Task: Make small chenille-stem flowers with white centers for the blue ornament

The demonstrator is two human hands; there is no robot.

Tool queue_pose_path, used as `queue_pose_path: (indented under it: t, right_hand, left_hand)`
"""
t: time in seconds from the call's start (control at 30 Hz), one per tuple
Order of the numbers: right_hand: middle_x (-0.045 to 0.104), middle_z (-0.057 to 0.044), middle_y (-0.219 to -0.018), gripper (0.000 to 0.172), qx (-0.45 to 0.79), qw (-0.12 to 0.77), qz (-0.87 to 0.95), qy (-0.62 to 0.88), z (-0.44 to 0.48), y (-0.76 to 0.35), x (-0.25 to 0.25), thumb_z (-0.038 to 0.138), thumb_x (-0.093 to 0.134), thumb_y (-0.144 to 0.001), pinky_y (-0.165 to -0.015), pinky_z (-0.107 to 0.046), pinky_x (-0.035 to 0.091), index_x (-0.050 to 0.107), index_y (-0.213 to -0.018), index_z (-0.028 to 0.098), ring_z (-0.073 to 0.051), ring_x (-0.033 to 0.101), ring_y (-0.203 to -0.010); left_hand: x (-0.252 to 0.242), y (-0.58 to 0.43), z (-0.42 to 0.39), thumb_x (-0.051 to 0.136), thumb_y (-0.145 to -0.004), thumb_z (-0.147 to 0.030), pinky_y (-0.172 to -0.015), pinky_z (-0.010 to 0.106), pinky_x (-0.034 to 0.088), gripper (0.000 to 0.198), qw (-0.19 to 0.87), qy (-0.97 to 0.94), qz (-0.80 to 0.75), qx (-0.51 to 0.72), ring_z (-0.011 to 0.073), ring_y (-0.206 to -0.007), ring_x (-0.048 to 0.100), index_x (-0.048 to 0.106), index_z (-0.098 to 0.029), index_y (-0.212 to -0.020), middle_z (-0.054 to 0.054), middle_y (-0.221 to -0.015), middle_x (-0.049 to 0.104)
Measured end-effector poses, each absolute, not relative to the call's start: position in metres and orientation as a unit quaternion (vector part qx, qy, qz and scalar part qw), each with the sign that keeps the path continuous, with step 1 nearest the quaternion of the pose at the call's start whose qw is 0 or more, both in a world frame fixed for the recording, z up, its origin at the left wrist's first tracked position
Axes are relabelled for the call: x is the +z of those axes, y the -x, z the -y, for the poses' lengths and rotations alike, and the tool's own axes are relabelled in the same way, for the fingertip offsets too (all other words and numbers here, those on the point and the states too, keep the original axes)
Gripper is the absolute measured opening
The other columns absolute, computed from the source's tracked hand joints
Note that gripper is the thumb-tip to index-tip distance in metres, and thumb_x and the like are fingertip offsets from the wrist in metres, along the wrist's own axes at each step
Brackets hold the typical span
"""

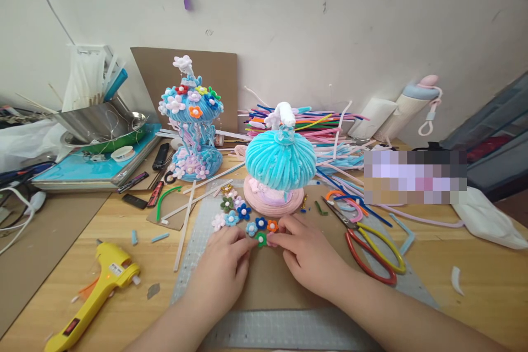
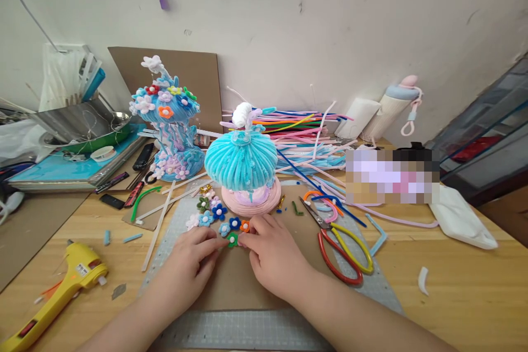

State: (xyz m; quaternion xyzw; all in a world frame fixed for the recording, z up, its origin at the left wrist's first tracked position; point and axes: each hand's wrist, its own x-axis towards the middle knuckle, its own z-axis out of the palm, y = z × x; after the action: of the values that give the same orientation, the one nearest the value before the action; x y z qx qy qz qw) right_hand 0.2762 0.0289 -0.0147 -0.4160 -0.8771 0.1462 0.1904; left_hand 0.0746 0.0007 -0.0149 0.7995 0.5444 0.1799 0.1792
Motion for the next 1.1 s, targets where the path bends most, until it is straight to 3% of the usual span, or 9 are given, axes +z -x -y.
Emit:
queue_pose_path:
  t: [0.2, 0.47, 0.6, 0.77, 0.93, 1.1]
  right_hand:
    - [0.054, -0.003, -0.079, 0.028, 0.145, 0.207, 0.875, 0.412, -0.031, -0.279, -0.017, 0.002, 0.046, -0.075, -0.073, -0.031, 0.035, 0.065, -0.083, 0.021, -0.018, 0.046, -0.081]
    - [0.057, -0.002, -0.075, 0.028, 0.160, 0.198, 0.875, 0.412, -0.032, -0.280, -0.017, 0.003, 0.046, -0.077, -0.070, -0.031, 0.036, 0.066, -0.083, 0.022, -0.017, 0.049, -0.076]
    - [0.057, -0.003, -0.083, 0.028, 0.166, 0.223, 0.862, 0.424, -0.032, -0.279, -0.016, 0.003, 0.047, -0.076, -0.073, -0.031, 0.037, 0.064, -0.089, 0.021, -0.018, 0.050, -0.081]
    - [0.055, -0.005, -0.092, 0.018, 0.151, 0.262, 0.844, 0.443, -0.036, -0.272, -0.022, 0.015, 0.051, -0.083, -0.076, -0.034, 0.039, 0.062, -0.095, 0.020, -0.020, 0.049, -0.087]
    - [0.055, -0.005, -0.091, 0.016, 0.157, 0.262, 0.838, 0.452, -0.038, -0.268, -0.029, 0.015, 0.052, -0.083, -0.077, -0.035, 0.040, 0.062, -0.094, 0.020, -0.020, 0.050, -0.087]
    - [0.055, -0.006, -0.092, 0.016, 0.155, 0.273, 0.837, 0.448, -0.038, -0.271, -0.031, 0.014, 0.052, -0.082, -0.079, -0.035, 0.040, 0.062, -0.094, 0.018, -0.020, 0.050, -0.089]
  left_hand:
    - [-0.012, -0.076, 0.001, 0.046, -0.079, -0.005, -0.076, 0.035, 0.040, 0.034, 0.182, -0.811, -0.528, 0.172, 0.0196, -0.087, 0.050, 0.065, -0.029, -0.094, 0.003, -0.089, 0.055]
    - [-0.014, -0.079, 0.001, 0.045, -0.081, -0.008, -0.078, 0.036, 0.041, 0.036, 0.176, -0.811, -0.532, 0.169, 0.0207, -0.089, 0.049, 0.060, -0.030, -0.105, 0.004, -0.094, 0.055]
    - [-0.013, -0.080, 0.001, 0.043, -0.084, -0.011, -0.077, 0.037, 0.041, 0.025, 0.177, -0.805, -0.536, 0.183, 0.0208, -0.088, 0.050, 0.061, -0.025, -0.094, 0.004, -0.091, 0.055]
    - [-0.019, -0.088, -0.006, 0.048, -0.083, -0.014, -0.079, 0.037, 0.041, 0.022, 0.142, -0.793, -0.547, 0.228, 0.0218, -0.092, 0.049, 0.059, -0.024, -0.099, 0.005, -0.096, 0.053]
    - [-0.029, -0.095, -0.017, 0.057, -0.078, -0.016, -0.080, 0.040, 0.040, 0.026, 0.086, -0.784, -0.570, 0.229, 0.0247, -0.096, 0.047, 0.061, -0.026, -0.102, 0.006, -0.099, 0.052]
    - [-0.030, -0.094, -0.019, 0.061, -0.076, -0.017, -0.076, 0.038, 0.041, 0.018, 0.102, -0.791, -0.559, 0.227, 0.0227, -0.091, 0.048, 0.064, -0.026, -0.092, 0.004, -0.093, 0.054]
